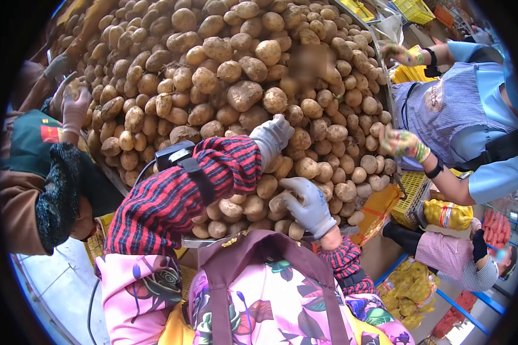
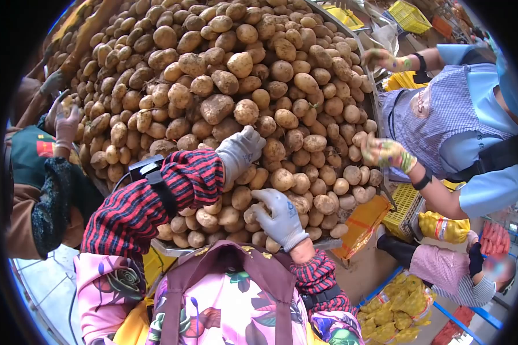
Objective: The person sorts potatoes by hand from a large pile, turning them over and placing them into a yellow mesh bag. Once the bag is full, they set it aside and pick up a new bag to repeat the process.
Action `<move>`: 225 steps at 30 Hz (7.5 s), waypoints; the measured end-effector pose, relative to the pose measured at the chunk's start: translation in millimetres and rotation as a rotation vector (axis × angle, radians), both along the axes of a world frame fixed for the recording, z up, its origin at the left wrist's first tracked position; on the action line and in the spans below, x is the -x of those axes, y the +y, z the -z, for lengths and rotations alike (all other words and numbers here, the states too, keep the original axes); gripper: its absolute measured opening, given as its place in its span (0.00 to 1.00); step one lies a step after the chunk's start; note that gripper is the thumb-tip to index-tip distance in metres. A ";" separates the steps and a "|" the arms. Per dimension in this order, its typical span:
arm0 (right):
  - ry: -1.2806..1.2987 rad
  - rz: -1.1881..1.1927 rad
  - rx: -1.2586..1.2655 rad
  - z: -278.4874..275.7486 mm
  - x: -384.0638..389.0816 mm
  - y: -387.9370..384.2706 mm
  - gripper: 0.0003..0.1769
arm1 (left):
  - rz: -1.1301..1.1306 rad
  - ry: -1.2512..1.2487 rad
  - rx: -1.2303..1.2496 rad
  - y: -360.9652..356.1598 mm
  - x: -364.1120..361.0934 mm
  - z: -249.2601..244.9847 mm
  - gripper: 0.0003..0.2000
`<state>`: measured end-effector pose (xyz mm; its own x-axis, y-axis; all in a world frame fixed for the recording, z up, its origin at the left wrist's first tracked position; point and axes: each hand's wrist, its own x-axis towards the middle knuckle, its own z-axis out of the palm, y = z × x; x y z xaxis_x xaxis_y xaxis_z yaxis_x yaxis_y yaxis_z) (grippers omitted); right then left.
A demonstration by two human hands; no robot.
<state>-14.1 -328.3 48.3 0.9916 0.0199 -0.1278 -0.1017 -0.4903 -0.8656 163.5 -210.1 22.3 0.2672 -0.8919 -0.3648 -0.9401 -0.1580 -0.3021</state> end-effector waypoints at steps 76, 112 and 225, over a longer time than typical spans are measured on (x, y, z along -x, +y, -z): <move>-0.555 -0.558 0.496 -23.8 -298.9 201.9 0.09 | -1.372 0.414 1.479 298.7 29.6 -17.1 0.36; -0.172 -0.644 -0.003 -61.1 -151.4 202.3 0.60 | -0.735 2.450 2.137 252.8 83.7 -28.6 0.29; -0.073 0.447 0.551 72.0 106.5 32.5 0.41 | -0.176 0.570 0.588 75.8 145.0 67.8 0.36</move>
